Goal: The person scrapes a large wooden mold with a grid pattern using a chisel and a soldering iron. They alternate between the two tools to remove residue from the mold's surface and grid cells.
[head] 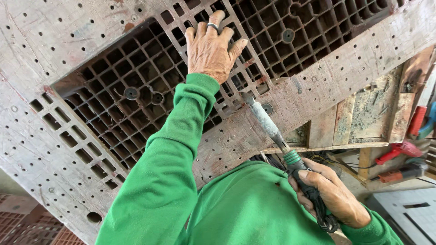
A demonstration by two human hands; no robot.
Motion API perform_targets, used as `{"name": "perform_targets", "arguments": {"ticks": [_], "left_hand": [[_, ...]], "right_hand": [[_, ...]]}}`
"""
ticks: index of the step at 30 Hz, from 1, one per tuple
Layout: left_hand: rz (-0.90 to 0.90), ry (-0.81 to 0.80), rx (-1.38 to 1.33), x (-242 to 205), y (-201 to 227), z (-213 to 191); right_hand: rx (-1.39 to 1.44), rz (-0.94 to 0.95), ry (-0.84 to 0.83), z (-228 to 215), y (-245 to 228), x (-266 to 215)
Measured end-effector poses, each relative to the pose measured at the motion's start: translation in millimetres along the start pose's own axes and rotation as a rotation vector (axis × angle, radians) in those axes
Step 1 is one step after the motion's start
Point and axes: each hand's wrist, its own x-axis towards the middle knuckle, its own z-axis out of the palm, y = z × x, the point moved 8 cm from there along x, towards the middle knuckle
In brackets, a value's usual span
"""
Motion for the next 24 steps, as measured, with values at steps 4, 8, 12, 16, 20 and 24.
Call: {"name": "perform_targets", "arguments": {"ticks": [4,8,12,16,20,24], "left_hand": [[-0.002,-0.003,-0.012,-2,-1,-1],[0.01,0.019,-0.022,-2,-2,-3],[-0.002,-0.002,-0.027,-3,-2,0],[-0.01,-0.028,-0.031,1,-4,0],[0.03,0.054,0.015,-2,2,-5],[0.001,-0.003,-0.008,-2,-1,-1]], "right_hand": [[0.008,0.0,0.017,11,-1,-2],[0.044,-0.004,0.05,19,-2,-4],[0.019,-0.038,0.036,24,-5,-3],[-0.038,-0.07,0.048,23,-10,0],[-0.074,-0.072,0.081,19,-7,0],[-0.107,-0.102,0.127,12,-11,2]]}}
